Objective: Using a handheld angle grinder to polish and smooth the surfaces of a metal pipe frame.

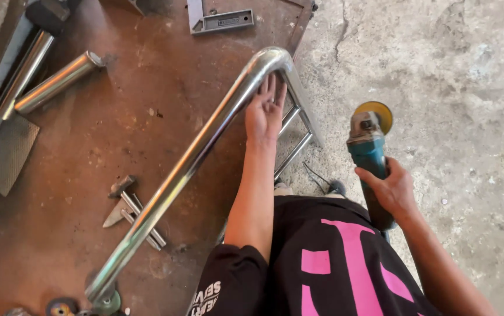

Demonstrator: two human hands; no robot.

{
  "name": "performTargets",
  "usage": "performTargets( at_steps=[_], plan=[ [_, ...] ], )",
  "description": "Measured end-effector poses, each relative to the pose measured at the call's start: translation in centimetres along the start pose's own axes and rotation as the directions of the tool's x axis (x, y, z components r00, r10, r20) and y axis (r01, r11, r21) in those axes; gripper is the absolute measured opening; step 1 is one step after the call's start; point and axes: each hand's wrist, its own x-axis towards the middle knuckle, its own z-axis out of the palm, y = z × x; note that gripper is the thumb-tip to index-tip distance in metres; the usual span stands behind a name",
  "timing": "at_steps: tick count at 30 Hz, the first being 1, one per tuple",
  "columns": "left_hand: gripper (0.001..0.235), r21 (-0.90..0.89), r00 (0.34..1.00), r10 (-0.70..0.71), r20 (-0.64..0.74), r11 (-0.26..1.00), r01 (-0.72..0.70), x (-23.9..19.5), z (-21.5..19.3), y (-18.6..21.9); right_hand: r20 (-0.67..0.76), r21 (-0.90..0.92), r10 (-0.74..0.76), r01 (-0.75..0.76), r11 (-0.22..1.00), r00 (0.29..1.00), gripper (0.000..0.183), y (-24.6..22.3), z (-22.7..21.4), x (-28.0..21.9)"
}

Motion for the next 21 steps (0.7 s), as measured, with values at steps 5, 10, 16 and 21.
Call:
performTargets(
  at_steps=[5, 10, 16, 21],
  plan=[
    [0.045, -0.145, 0.996, 0.072, 0.058, 0.987, -0.063, 2.0, -1.5, -1.8, -0.005, 0.044, 0.025, -0.025, 0.999, 1.0, 0.079, 5.3, -4.2, 0.0],
    [0.064, -0.304, 0.916, 0.084, -0.392, 0.928, -0.215, -4.0, 7.1, -1.1, 0.09, 0.098, -0.008, -0.001, 0.995, 0.996, 0.067, 6.1, -9.4, -2.2],
    [0.018, 0.466, 0.942, 0.064, -0.331, 0.879, 0.104, -10.4, 3.9, -4.9, 0.119, 0.186, -0.039, 0.017, 0.982, 0.992, 0.059, 9.2, -11.0, -0.3],
    [0.038, 0.765, 0.919, -0.21, -0.332, 0.509, 0.393, -16.7, 2.5, -12.9, 0.215, 0.208, -0.104, 0.058, 0.976, 0.971, 0.062, 5.2, -9.9, 1.8]
  ],
)
